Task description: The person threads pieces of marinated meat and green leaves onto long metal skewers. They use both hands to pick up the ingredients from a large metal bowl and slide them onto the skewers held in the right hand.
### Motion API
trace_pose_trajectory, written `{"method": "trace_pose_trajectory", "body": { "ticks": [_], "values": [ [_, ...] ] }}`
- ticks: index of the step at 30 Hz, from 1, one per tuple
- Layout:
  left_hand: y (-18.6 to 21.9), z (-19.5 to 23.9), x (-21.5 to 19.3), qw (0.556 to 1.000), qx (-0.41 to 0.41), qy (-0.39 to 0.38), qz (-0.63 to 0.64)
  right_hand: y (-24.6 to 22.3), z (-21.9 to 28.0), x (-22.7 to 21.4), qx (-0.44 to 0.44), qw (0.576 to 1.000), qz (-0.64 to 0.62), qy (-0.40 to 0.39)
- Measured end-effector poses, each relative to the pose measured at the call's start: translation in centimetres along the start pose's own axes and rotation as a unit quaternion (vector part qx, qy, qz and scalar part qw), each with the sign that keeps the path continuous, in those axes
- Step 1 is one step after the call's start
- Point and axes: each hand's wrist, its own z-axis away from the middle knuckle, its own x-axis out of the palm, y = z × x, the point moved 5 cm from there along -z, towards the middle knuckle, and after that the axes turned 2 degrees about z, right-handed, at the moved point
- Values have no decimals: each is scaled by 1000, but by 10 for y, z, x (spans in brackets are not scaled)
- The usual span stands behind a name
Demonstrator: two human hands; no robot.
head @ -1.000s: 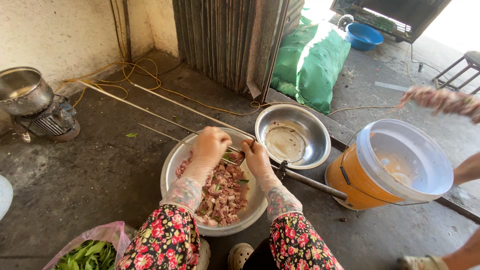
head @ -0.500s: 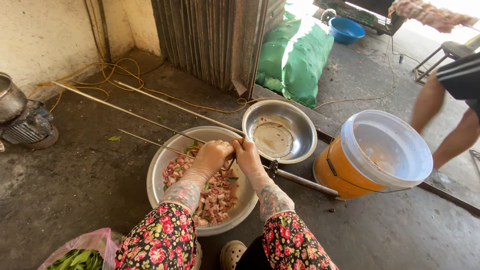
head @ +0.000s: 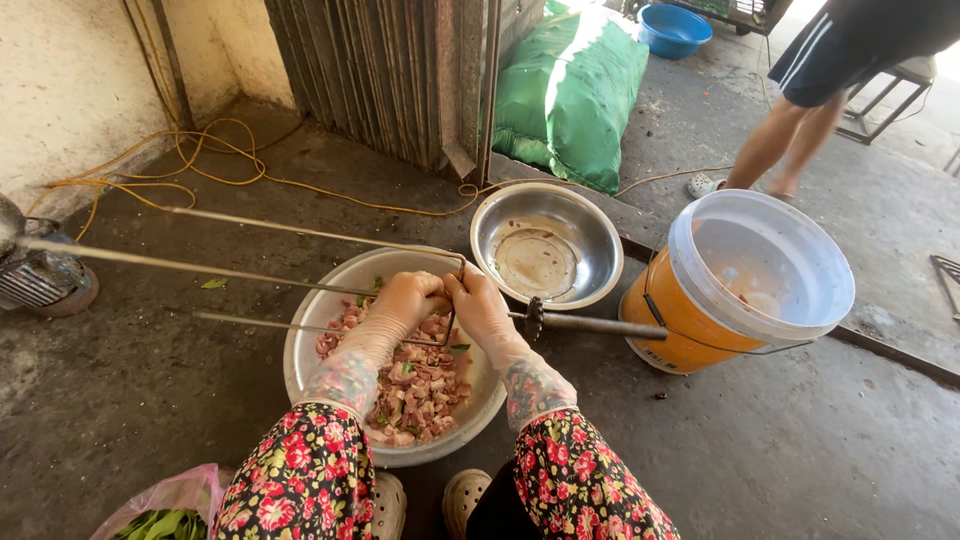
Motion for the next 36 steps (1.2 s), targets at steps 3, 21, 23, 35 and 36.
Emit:
{"method": "trace_pose_trajectory", "body": {
  "ticks": [3, 21, 23, 35, 36],
  "values": [
    [0, 1, -7, 997, -53, 1, 64, -8, 1, -1, -2, 1000, -16, -17],
    [33, 12, 23, 900, 277, 114, -316, 33, -6, -2, 109, 981, -157, -22],
    [34, 12, 29, 888, 269, 109, -357, 36, -3, -8, 102, 980, -169, -25],
    [-38, 67, -82, 942, -40, 227, -244, 55, 14, -54, 88, 994, -19, -63],
    [-42, 73, -90, 941, -71, 242, -225, 55, 14, -57, 99, 992, -6, -72]
  ]
}}
